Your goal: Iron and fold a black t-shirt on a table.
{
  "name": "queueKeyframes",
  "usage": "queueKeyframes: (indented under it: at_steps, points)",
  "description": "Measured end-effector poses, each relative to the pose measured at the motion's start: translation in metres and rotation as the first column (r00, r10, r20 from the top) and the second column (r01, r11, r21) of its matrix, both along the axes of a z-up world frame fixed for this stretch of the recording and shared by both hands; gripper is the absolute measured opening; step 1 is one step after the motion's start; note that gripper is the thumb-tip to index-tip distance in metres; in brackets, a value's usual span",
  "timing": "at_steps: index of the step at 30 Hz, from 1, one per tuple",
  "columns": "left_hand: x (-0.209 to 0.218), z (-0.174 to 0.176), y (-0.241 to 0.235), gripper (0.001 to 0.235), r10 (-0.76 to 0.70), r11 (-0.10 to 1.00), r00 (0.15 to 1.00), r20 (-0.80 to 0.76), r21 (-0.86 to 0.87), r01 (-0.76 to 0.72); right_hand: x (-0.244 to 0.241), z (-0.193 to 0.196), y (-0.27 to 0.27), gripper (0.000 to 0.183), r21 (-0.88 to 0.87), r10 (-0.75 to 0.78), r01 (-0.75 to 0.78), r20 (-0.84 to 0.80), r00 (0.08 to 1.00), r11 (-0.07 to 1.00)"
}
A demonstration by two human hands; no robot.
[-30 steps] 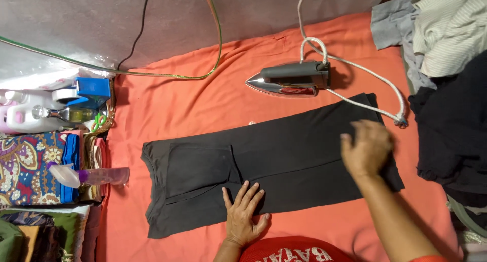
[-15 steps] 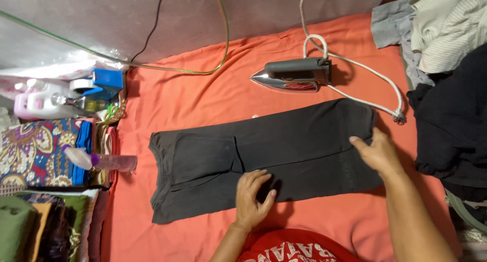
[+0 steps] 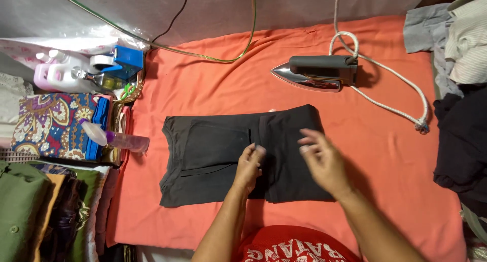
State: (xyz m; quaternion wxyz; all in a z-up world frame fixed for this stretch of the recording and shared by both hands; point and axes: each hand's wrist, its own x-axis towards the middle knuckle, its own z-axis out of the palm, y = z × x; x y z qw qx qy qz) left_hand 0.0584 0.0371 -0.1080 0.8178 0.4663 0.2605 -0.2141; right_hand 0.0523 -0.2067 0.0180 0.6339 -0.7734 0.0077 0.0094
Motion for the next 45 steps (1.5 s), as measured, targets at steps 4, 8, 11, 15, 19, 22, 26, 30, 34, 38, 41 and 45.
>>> queueKeyframes:
  at_steps: [4,8,11,15,19,22,26,30,34,38,41,45]
  points:
    - [-0.002,0.059,-0.03,0.061,-0.166,0.93,0.951,0.261,0.362,0.063,0.001,-0.037,-0.034,0.041,-0.177,-0.131,0.136,0.041,0.991,0.975]
    - [0.003,0.046,-0.028,0.073,-0.221,0.787,0.934,0.279,0.617,0.002,0.001,-0.033,-0.032,0.049,-0.543,-0.039,0.101,0.126,0.991,0.834]
    - [0.015,0.053,0.01,0.074,-0.171,0.845,0.913,0.37,0.531,-0.057,-0.002,-0.029,-0.019,0.054,-0.551,0.015,0.044,0.102,0.995,0.833]
    - [0.033,0.119,0.094,0.073,-0.156,0.838,0.915,0.373,0.54,-0.077,0.002,-0.024,-0.002,0.056,-0.421,0.031,-0.004,0.056,0.998,0.907]
    - [0.034,0.086,0.2,0.068,-0.059,0.837,0.91,0.411,0.517,-0.179,0.005,-0.033,0.017,0.056,-0.38,0.057,-0.05,0.007,0.998,0.924]
    - [0.027,0.032,0.257,0.063,-0.002,0.766,0.954,0.3,0.614,-0.191,0.005,-0.052,0.036,0.055,-0.316,0.049,-0.091,-0.137,0.989,0.944]
    - [0.022,-0.02,0.276,0.044,0.033,0.725,0.948,0.315,0.645,-0.24,0.012,-0.047,0.071,0.052,-0.161,0.009,-0.109,-0.525,0.851,0.981]
    - [0.023,-0.017,0.264,0.037,0.059,0.667,0.929,0.364,0.678,-0.308,0.009,-0.094,0.083,0.05,-0.243,-0.007,-0.125,-0.478,0.878,0.962]
    - [0.019,-0.004,0.246,0.039,0.066,0.675,0.93,0.362,0.67,-0.308,0.015,-0.086,0.064,0.048,-0.098,0.004,-0.053,-0.442,0.897,0.994]
    - [0.007,-0.013,0.207,0.053,0.076,0.776,0.957,0.278,0.587,-0.232,0.028,-0.08,0.007,0.049,-0.029,-0.059,0.052,-0.41,0.91,0.998]
    - [-0.004,0.005,0.158,0.059,0.012,0.812,0.975,0.223,0.567,-0.14,0.029,-0.07,-0.031,0.045,-0.093,-0.111,0.077,-0.446,0.888,0.993]
    - [-0.007,0.023,0.131,0.057,-0.03,0.794,0.933,0.359,0.575,-0.196,0.015,-0.039,-0.031,0.054,-0.507,-0.092,-0.076,-0.299,0.95,0.858]
